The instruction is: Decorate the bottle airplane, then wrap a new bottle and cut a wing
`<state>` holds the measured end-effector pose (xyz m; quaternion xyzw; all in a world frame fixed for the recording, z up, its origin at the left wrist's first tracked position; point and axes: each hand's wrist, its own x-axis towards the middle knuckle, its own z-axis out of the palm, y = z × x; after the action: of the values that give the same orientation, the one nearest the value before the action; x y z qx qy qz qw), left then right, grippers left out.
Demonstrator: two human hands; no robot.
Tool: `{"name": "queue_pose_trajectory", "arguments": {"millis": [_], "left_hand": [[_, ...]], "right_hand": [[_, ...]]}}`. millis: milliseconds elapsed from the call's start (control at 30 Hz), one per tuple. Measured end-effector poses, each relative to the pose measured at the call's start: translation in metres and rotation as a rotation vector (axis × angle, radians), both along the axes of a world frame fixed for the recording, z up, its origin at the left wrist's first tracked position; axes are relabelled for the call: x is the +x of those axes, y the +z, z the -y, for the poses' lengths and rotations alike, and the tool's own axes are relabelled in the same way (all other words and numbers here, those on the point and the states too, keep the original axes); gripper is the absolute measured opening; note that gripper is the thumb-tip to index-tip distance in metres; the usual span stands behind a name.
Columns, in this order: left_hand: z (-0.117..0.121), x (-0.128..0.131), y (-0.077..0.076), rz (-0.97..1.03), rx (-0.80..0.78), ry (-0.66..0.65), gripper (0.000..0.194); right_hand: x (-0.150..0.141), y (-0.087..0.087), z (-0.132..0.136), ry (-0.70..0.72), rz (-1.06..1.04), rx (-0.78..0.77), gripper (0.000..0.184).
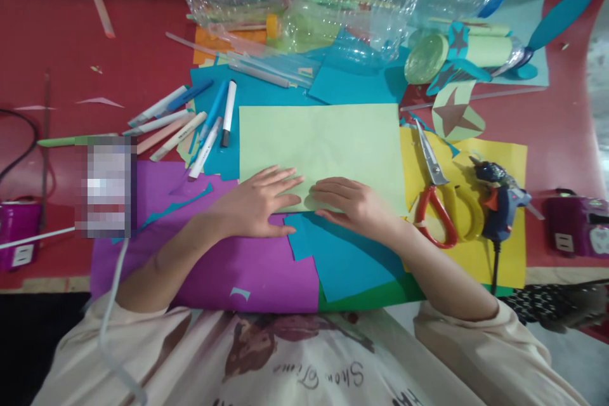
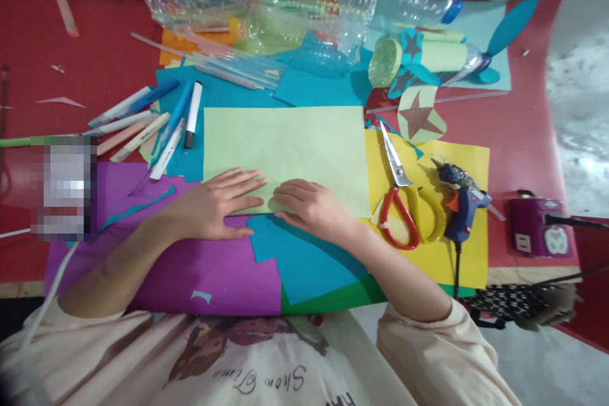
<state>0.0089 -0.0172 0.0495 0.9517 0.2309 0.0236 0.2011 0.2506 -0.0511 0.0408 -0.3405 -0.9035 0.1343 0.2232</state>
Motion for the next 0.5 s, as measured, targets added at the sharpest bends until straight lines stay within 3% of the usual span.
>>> {"name": "queue_pose_trajectory", "arguments": {"millis": [100, 267, 400, 500], "left_hand": [[0.000, 0.001, 0.000, 0.047, -0.064, 0.039, 0.030], [-0.007, 0.001, 0.003, 0.137, -0.275, 0.149, 0.038], [-0.008, -0.002, 0.014, 0.089, -0.466, 0.301, 0.039], [-0.008, -0.003, 0.020, 0.074, -0.579, 0.345, 0.038]], "right_hand": [[-0.001, 0.004, 0.000, -0.002, -0.007, 0.047, 0.024], [0.003, 0.008, 0.001, -0.019, -0.011, 0.133, 0.022], [0.012, 0.015, 0.001, -0.079, 0.016, 0.202, 0.018], [0.018, 0.025, 0.002, -0.127, -0.031, 0.261, 0.011]]}}
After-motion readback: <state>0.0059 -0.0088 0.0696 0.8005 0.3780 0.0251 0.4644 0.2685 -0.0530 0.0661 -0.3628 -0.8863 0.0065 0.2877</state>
